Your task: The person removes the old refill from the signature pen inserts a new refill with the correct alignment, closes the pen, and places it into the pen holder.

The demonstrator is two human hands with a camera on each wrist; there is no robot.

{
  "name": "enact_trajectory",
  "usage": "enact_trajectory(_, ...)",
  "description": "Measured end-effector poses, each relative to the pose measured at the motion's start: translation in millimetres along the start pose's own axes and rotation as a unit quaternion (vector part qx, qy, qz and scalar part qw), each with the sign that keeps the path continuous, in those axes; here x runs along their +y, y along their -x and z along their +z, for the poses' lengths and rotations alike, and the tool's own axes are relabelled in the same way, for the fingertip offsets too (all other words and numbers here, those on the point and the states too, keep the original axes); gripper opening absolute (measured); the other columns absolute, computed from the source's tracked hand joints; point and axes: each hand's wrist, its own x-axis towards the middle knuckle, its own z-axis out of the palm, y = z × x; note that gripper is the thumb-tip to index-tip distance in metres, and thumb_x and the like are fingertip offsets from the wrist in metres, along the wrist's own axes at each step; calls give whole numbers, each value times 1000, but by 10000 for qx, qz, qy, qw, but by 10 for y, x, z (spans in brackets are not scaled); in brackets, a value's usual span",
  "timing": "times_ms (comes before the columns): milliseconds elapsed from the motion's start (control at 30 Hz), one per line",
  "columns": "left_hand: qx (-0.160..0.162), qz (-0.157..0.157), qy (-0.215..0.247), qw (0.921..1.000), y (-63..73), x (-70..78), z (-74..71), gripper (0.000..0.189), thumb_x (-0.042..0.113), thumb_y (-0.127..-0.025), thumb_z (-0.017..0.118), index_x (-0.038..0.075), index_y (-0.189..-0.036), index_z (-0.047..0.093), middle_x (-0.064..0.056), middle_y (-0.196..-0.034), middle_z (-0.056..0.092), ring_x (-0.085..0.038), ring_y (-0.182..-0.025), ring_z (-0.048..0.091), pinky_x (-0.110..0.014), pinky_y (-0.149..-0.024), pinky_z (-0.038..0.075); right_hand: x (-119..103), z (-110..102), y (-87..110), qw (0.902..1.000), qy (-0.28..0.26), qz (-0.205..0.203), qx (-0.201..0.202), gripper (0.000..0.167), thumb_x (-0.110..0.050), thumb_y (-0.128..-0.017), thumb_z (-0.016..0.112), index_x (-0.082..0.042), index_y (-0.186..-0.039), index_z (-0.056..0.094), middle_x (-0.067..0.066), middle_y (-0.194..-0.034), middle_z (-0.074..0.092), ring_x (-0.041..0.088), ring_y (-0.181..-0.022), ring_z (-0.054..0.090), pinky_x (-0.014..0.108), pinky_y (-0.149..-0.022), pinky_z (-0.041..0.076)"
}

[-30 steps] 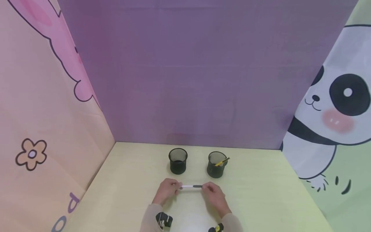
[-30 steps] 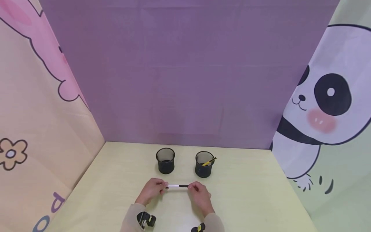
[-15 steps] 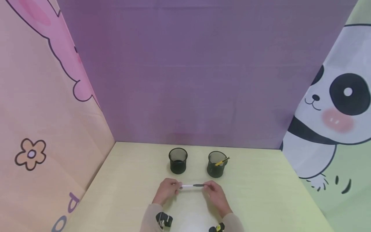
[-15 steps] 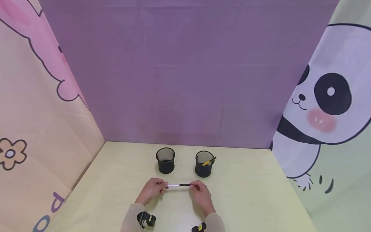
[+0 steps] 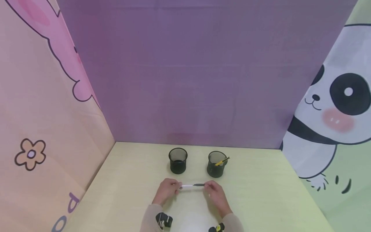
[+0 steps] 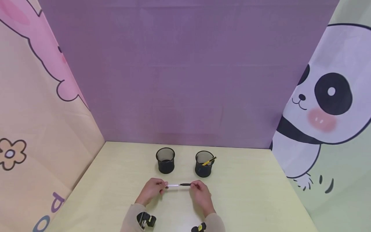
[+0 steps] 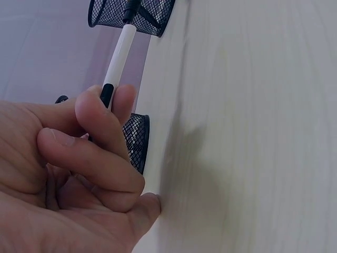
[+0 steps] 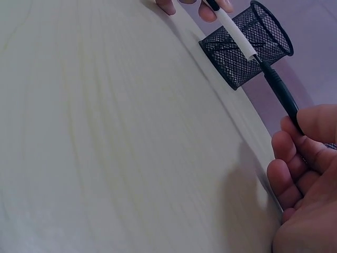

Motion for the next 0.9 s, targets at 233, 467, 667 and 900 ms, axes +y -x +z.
enact_trajectory(233, 8, 29, 73, 10000, 9, -10, -12, 22, 26, -101, 62, 9, -96, 76, 0, -69, 63, -16, -67, 51, -31, -67, 37, -7, -6, 22, 10000, -41, -57, 0, 17, -16, -100, 58, -4, -107, 68, 9, -111, 71, 23, -106, 62, 50, -98, 47)
enact_trajectory(467, 57, -11, 71, 10000, 12, -18, -11, 23, 27, -101, 63, 9, -97, 77, -2, -71, 65, -16, -68, 52, -30, -68, 38, -7, -4, 17, 10000, -69, -8, -8, 18, -16, -101, 56, -2, -107, 67, 9, -110, 70, 23, -104, 60, 46, -95, 47)
enact_trajectory(667, 103, 74, 128, 9998, 8, -39, -21, 23, 26, -101, 63, 8, -97, 77, -4, -72, 66, -16, -67, 51, -30, -68, 38, -9, -3, 11, 9999, -111, 94, 69, 20, -17, -102, 55, -1, -109, 66, 8, -105, 68, 21, -97, 57, 35, -86, 44)
enact_trajectory(900, 81, 30, 318, 9995, -12, -56, -47, 24, 26, -101, 62, 9, -99, 77, -3, -73, 67, -16, -70, 53, -30, -71, 38, -37, -15, -3, 9993, -196, 317, 78, 25, -22, -104, 52, -2, -112, 65, 8, -107, 66, 21, -98, 55, 33, -84, 42)
